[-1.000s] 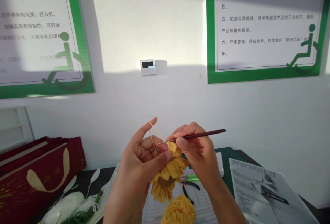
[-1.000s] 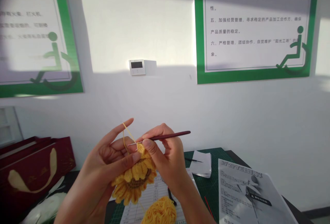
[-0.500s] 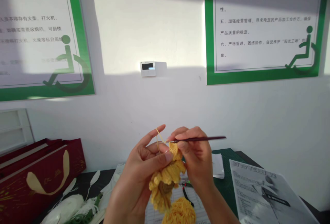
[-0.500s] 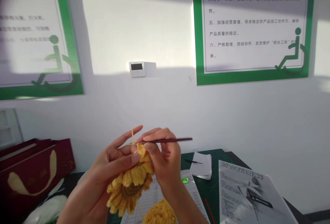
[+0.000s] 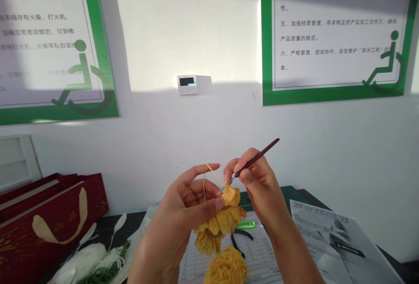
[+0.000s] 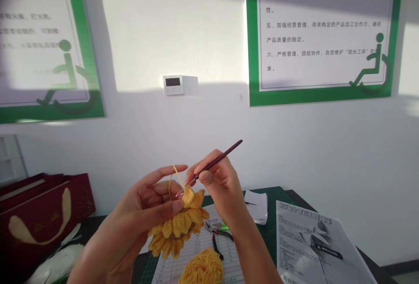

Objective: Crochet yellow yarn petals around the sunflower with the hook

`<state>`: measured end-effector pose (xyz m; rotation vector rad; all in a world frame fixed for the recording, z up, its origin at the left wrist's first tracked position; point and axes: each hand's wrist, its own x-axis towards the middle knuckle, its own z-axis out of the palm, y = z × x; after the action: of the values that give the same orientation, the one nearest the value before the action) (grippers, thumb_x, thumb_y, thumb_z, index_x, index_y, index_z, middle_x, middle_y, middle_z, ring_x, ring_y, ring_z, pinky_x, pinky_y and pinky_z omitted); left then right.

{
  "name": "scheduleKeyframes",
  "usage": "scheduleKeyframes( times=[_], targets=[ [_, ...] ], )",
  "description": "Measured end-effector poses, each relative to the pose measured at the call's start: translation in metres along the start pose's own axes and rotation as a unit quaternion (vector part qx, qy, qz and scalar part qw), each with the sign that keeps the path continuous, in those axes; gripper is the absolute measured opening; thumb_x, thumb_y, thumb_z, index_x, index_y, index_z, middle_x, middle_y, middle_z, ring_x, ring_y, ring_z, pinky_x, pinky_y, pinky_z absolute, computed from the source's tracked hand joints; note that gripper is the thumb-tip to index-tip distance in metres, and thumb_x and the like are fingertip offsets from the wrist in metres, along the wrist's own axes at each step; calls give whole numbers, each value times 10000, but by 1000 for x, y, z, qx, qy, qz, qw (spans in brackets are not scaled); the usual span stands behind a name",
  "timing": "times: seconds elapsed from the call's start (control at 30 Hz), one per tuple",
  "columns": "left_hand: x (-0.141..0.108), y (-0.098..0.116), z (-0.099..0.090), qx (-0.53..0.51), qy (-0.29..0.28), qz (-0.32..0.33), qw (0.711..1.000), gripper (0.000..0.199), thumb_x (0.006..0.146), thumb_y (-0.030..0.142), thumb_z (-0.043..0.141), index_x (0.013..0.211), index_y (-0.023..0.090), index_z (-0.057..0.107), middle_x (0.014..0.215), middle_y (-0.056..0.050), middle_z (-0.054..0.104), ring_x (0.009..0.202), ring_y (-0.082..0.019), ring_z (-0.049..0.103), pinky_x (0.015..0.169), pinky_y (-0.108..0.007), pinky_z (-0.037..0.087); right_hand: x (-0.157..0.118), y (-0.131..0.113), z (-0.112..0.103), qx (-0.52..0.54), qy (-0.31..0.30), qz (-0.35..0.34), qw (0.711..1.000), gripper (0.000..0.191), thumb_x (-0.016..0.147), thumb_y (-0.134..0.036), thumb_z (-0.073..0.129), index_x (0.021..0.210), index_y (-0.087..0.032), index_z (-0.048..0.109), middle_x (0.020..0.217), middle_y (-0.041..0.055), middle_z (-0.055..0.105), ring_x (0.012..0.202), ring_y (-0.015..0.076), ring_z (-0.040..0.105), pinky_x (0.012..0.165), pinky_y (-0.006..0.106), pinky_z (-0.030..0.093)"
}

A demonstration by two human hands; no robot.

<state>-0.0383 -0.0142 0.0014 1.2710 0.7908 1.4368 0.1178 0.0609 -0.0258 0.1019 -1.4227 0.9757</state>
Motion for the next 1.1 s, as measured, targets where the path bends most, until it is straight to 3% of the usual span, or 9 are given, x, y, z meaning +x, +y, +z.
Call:
scheduleKeyframes(
  times=[0.3, 0.5, 0.63, 0.77, 0.87, 0.93, 1.1],
  targets=[
    [1, 1, -2, 11, 12, 2, 1000, 472, 657, 105, 932, 1095, 176, 771, 724, -15, 735, 586, -122, 646, 545, -204, 518, 1, -8, -13, -68, -75, -41, 994, 142, 1002, -369, 644, 967, -232, 625, 838, 17, 718, 789, 180, 681, 752, 352, 530],
    [4, -2, -3, 12, 19, 7, 1000, 457, 675, 118, 922, 1098, 167, 755, 725, -23, 738, 598, -136, 654, 541, -211, 527, -1, -14, -15, -202, -81, -119, 969, 99, 1031, -306, 578, 973, -246, 631, 853, 34, 724, 813, 203, 673, 731, 377, 535],
    [6, -3, -4, 14, 30, 11, 999, 464, 671, 128, 928, 1104, 167, 766, 735, -36, 743, 628, -162, 680, 563, -233, 539, -3, -20, -11, -313, -102, -194, 924, 103, 1017, -188, 546, 982, -255, 615, 884, 29, 738, 833, 206, 666, 793, 419, 524],
    [5, -2, -3, 8, 41, 23, 999, 485, 644, 140, 948, 1093, 157, 765, 733, -41, 749, 613, -178, 695, 564, -258, 547, -5, -26, -1, -438, -165, -243, 850, 187, 980, -81, 528, 922, -253, 573, 875, 11, 722, 806, 186, 629, 803, 413, 504],
    [3, -1, -1, 1, 54, 38, 998, 564, 640, 129, 952, 1159, 157, 733, 742, -32, 760, 631, -173, 705, 580, -247, 551, -5, -24, 6, -488, -153, -277, 814, 180, 978, -91, 568, 886, -247, 573, 875, 15, 725, 851, 196, 621, 783, 394, 506],
    [3, -1, 2, -10, 75, 57, 996, 654, 622, 79, 948, 1221, 154, 698, 741, -20, 768, 638, -162, 704, 597, -239, 560, -3, -18, 6, -464, -126, -304, 822, 169, 974, -85, 581, 933, -248, 588, 924, 24, 732, 889, 198, 629, 785, 390, 522],
    [4, -4, 10, -76, 114, 68, 988, 769, 591, 69, 956, 1299, 115, 660, 704, -1, 749, 615, -168, 708, 588, -243, 572, 0, 6, -3, -340, -77, -289, 892, 205, 913, -90, 651, 989, -272, 596, 992, 27, 698, 915, 209, 657, 821, 423, 557]
  ],
)
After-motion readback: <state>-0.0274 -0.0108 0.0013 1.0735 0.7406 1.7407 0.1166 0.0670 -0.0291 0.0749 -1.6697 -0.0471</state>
